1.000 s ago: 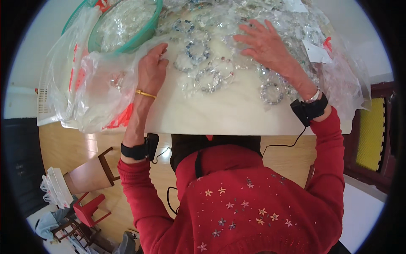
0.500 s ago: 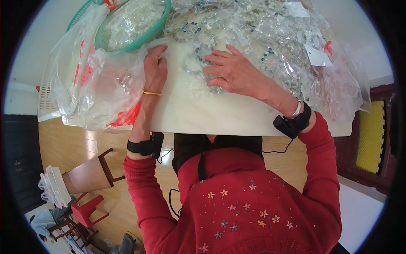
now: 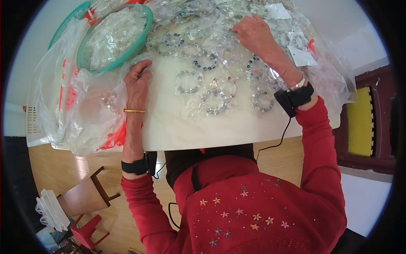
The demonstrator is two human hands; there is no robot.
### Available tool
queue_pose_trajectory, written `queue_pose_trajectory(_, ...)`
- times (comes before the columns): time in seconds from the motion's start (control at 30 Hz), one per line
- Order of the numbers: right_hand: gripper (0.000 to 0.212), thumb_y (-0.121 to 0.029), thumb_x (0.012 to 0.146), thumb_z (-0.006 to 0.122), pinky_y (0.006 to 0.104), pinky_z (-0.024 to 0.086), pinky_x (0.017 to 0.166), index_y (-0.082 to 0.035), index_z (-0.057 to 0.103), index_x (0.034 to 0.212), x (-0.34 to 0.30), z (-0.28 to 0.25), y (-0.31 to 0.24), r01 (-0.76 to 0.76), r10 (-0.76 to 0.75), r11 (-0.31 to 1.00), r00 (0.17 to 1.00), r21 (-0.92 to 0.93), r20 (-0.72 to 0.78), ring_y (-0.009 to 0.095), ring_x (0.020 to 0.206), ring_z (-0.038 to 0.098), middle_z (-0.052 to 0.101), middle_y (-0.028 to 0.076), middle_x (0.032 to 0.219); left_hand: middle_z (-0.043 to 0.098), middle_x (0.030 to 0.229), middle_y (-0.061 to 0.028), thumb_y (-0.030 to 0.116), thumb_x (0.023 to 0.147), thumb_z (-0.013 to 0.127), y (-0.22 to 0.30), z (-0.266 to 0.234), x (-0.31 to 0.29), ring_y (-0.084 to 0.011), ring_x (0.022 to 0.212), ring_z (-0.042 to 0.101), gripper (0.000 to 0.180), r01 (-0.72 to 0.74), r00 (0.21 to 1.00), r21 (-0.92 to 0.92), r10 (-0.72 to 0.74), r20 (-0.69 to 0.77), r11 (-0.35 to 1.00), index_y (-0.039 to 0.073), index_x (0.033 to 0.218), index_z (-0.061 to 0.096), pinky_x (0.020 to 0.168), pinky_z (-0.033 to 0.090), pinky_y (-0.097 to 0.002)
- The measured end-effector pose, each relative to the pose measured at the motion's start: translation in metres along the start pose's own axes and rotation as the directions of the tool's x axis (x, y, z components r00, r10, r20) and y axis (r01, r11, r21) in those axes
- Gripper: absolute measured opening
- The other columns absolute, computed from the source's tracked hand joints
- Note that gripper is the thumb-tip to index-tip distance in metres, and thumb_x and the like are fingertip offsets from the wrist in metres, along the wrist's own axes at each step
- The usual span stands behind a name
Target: Sorting various jewelry items and placing them into small clear plastic bags.
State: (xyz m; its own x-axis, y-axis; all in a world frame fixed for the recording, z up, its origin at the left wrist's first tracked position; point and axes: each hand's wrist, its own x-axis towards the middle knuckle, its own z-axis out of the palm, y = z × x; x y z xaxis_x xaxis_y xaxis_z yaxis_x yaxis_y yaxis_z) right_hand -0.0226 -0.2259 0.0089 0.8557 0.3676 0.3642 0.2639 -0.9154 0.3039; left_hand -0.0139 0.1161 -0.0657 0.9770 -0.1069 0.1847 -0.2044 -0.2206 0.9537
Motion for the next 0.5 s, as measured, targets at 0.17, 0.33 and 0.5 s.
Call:
queue_pose_trajectory(0.17, 0.012, -0.013, 0.072, 0.057, 0.0405, 0.045, 0.070, -0.011, 0.066, 0.081, 0.029, 0.008, 0.037, -0.106, 0.141, 0.974, 0.975, -0.202, 0.170, 0.027, 0.077, 0.061, 0.062, 0.007, 0.070, 0.060, 0.102, -0.0042, -0.002, 0.076, 0.053, 0.000, 0.001, 0.000, -0.0124, 0.092, 0.055, 0.032, 0.000, 1.000, -0.020, 0.000, -0.002, 1.000, 0.000, 0.107, 0.062, 0.083, 0.042, -0.0223)
queue_pose_trajectory(0.33, 0.016, -0.013, 0.069, 0.058, 0.0422, 0.046, 0.065, -0.011, 0.066, 0.082, 0.049, 0.025, 0.045, 0.086, -0.073, 0.981, 0.994, -0.172, 0.077, 0.030, 0.073, 0.061, 0.062, 0.011, 0.070, 0.060, 0.103, -0.0043, -0.001, 0.078, 0.053, 0.003, 0.001, 0.000, -0.0119, 0.091, 0.055, 0.030, 0.024, 1.000, -0.006, -0.024, 0.000, 1.000, -0.001, 0.106, 0.062, 0.082, 0.042, -0.0225)
queue_pose_trajectory(0.5, 0.015, -0.017, 0.066, 0.060, 0.0427, 0.047, 0.064, -0.011, 0.065, 0.079, 0.046, 0.033, 0.035, -0.013, 0.010, 1.000, 0.980, 0.009, 0.198, 0.031, 0.072, 0.061, 0.062, 0.011, 0.069, 0.060, 0.102, -0.0046, -0.001, 0.079, 0.053, 0.002, 0.001, 0.000, -0.0121, 0.091, 0.055, 0.029, 0.021, 1.000, -0.020, -0.021, 0.006, 1.000, -0.001, 0.105, 0.062, 0.083, 0.042, -0.0225)
